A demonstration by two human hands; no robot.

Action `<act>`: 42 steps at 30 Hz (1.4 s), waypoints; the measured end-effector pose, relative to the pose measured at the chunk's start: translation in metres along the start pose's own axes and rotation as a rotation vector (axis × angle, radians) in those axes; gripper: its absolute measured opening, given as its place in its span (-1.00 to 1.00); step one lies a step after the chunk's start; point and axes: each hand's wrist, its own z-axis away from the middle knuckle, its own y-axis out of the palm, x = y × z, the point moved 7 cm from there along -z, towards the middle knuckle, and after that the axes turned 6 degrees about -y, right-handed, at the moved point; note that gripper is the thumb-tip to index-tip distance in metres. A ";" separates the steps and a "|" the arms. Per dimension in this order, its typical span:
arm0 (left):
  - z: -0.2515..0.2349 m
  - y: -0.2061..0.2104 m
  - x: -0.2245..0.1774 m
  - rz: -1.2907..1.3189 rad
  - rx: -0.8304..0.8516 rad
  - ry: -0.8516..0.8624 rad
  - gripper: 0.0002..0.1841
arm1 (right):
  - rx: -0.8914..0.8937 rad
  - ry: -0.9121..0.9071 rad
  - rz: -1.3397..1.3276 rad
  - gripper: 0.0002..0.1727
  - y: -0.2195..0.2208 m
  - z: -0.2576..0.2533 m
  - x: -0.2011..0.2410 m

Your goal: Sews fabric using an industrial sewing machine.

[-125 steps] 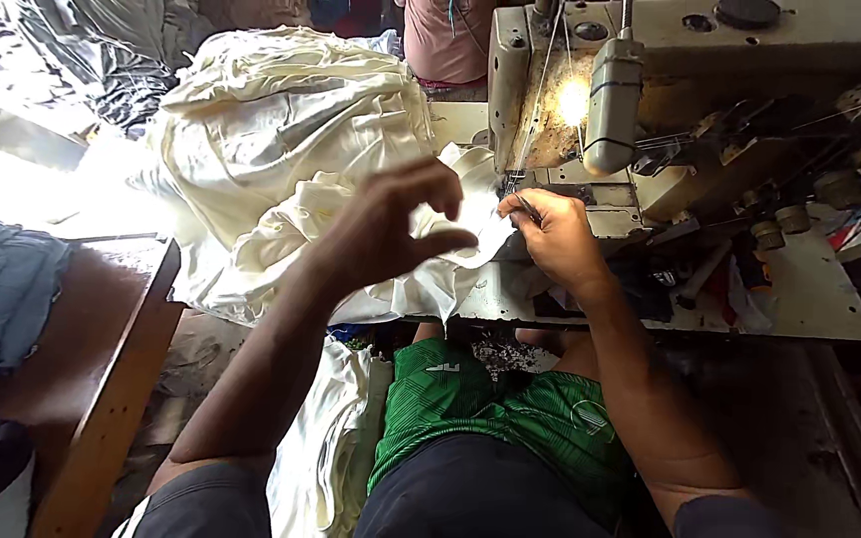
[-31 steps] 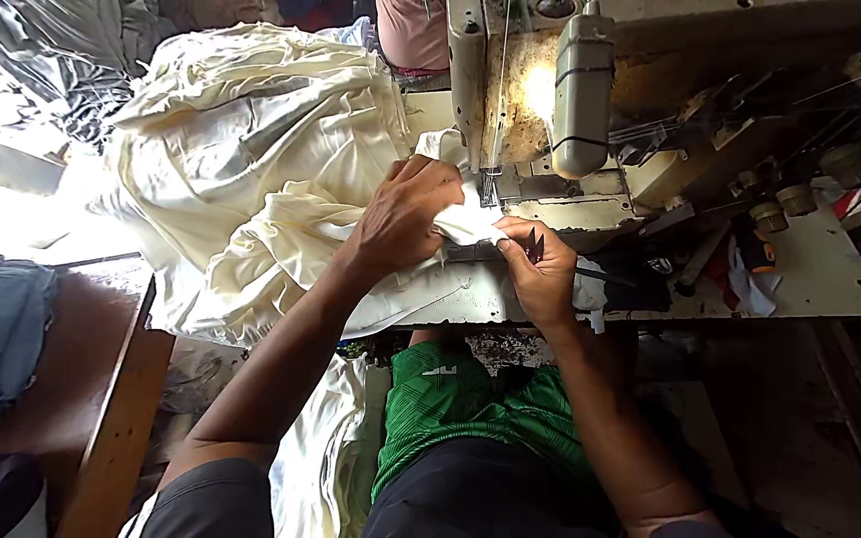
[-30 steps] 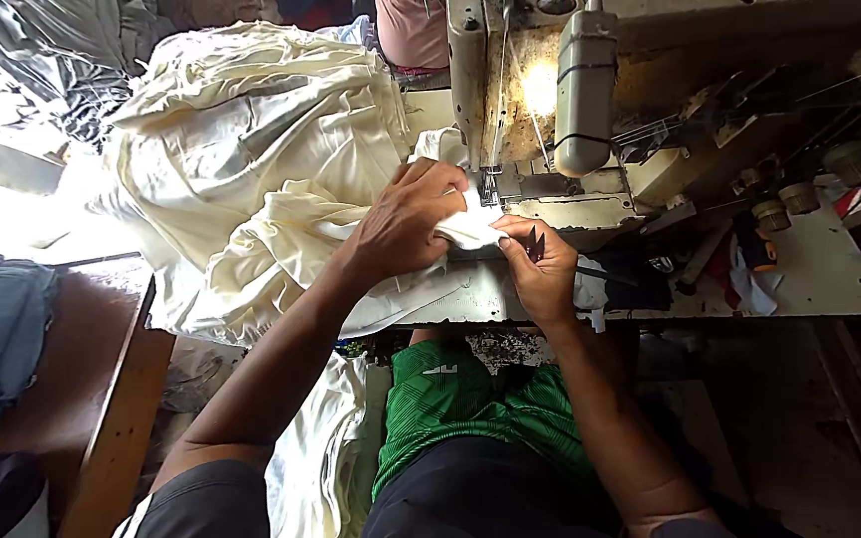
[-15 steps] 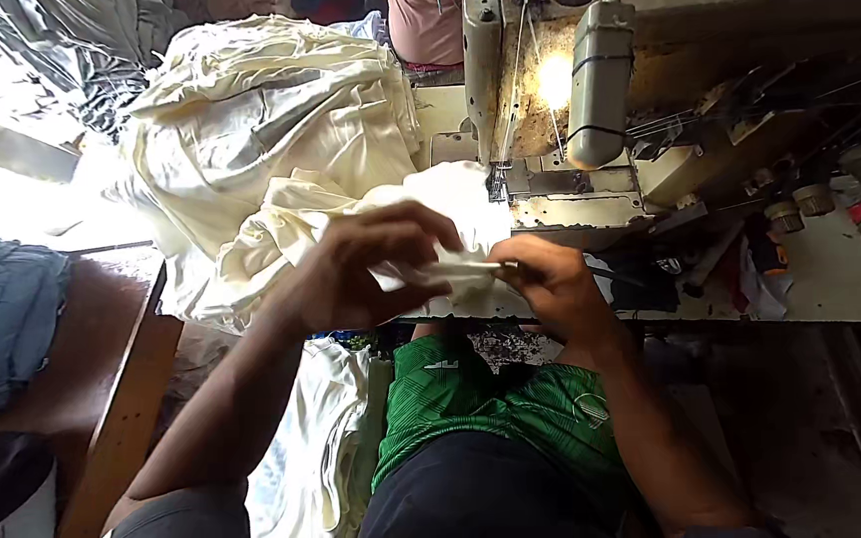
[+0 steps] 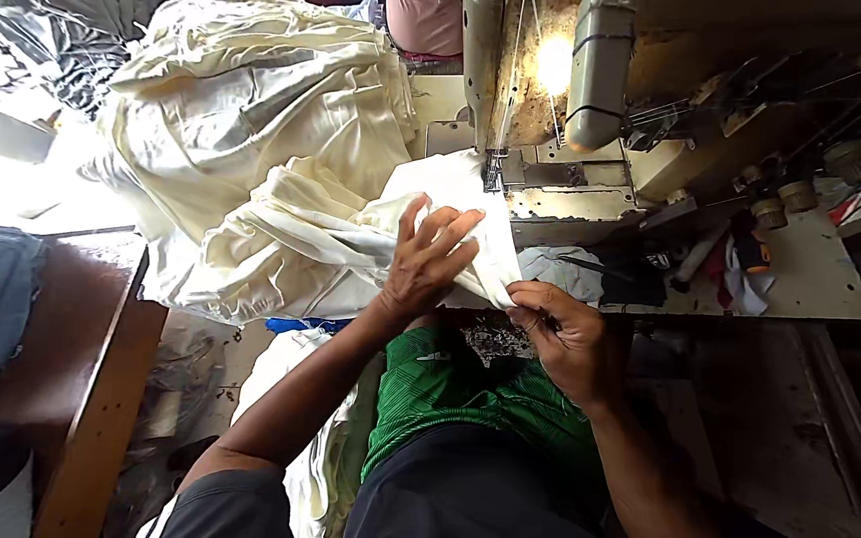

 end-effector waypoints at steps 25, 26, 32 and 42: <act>-0.056 -0.015 0.057 -0.157 0.344 0.170 -0.82 | -0.157 0.118 -0.088 -0.87 0.012 -0.052 -0.052; -0.057 -0.014 0.061 -0.150 0.338 0.179 -0.81 | -0.161 0.099 -0.083 -0.88 0.013 -0.057 -0.051; -0.063 -0.016 0.067 -0.051 0.308 0.168 -0.58 | -0.197 -0.031 -0.093 -0.85 0.018 -0.074 -0.050; -0.066 -0.051 0.107 -0.164 0.576 -0.053 -0.29 | -0.200 -0.047 -0.122 -0.83 0.019 -0.078 -0.058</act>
